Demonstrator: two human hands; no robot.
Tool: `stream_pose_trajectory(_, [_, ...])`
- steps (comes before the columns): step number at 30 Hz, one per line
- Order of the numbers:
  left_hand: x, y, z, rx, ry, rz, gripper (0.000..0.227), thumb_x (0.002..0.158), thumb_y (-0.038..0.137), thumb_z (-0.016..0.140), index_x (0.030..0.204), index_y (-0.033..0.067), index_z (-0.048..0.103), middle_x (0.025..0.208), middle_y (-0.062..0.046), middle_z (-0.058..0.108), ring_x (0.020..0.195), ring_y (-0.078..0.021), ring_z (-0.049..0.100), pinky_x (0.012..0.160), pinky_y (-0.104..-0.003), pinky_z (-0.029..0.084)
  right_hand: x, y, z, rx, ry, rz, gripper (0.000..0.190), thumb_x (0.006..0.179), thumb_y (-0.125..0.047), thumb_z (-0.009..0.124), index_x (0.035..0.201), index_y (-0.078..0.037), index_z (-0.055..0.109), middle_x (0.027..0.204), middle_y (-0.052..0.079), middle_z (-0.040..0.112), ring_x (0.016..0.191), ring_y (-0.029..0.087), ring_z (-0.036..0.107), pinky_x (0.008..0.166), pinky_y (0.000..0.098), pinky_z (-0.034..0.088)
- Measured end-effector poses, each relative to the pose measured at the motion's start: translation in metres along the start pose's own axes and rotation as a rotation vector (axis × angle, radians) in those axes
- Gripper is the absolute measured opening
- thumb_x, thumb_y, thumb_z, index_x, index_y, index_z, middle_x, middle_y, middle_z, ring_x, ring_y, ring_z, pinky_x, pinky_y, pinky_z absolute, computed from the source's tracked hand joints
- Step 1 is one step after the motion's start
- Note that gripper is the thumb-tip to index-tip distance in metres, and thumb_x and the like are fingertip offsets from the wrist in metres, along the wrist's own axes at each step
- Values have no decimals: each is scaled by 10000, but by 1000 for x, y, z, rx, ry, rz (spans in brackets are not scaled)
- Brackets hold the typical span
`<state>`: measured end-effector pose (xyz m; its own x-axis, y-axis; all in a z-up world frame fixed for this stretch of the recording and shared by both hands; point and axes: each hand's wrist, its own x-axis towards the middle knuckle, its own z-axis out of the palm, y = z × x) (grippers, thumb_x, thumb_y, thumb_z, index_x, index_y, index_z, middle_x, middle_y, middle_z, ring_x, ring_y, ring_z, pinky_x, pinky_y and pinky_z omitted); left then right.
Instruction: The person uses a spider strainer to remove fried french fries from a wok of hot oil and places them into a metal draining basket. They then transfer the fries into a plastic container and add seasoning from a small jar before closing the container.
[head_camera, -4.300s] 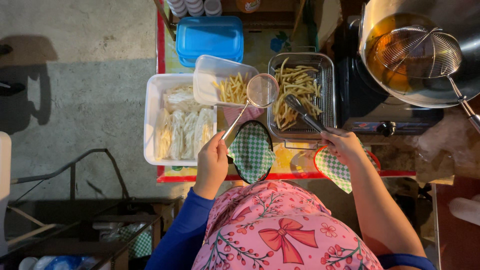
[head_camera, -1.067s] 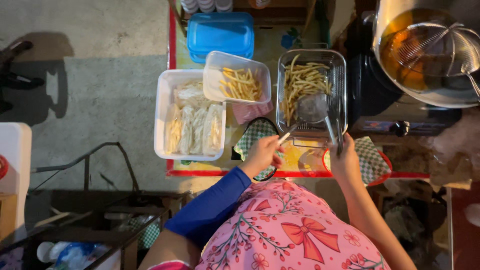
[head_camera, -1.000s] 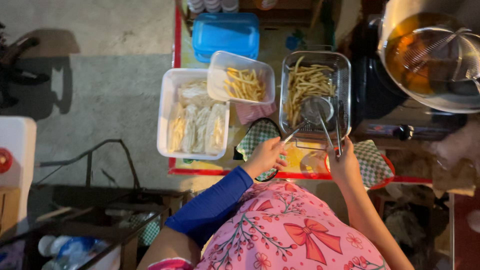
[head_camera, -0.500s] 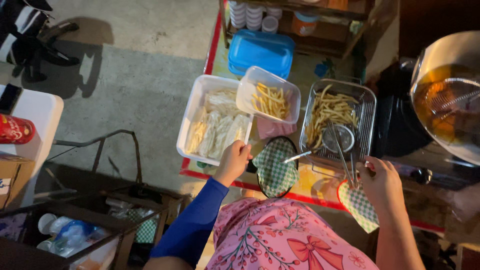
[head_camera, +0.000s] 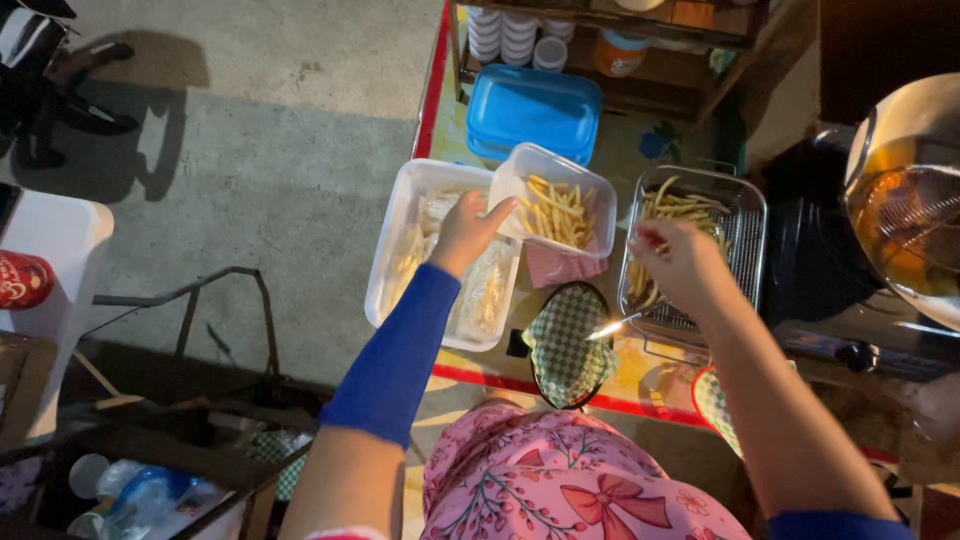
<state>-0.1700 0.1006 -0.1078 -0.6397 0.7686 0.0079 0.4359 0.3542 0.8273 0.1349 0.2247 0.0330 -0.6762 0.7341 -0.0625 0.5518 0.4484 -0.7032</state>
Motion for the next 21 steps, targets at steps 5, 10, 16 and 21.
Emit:
stream_pose_trajectory(5, [31, -7, 20, -273, -265, -358, 729, 834, 499, 775, 1299, -47, 639, 905, -145, 724, 717, -196, 670, 625, -336, 540, -19, 4, 21, 87, -39, 75, 356, 930, -217, 716, 1237, -39, 714, 1058, 152, 709, 943, 237, 696, 845, 344, 558])
stream_pose_trajectory(10, [10, -48, -26, -852, -403, -328, 580, 903, 365, 742, 1347, 13, 617, 1145, -104, 659, 778, -128, 635, 709, -339, 601, -73, 42, -3, 331, 81, 347, 339, 955, -193, 693, 1257, -40, 694, 1136, 76, 715, 991, 134, 688, 720, 322, 515])
stream_pose_trajectory(16, [-45, -73, 18, -1152, -306, -293, 486, 1032, 390, 715, 1346, 35, 606, 1246, -100, 625, 1036, -204, 638, 848, -435, 573, -112, 83, -16, 518, 262, 433, 358, 1039, -127, 651, 1365, 22, 644, 1115, 123, 716, 898, 156, 664, 722, 276, 518])
stream_pose_trajectory(21, [-47, -59, 7, -1290, -214, -388, 473, 919, 381, 705, 1266, 78, 595, 1167, -87, 676, 941, -206, 709, 841, -471, 630, -114, 82, -30, 682, 315, 285, 356, 1041, -75, 603, 1360, 82, 587, 1174, 134, 705, 1010, 149, 687, 840, 298, 588])
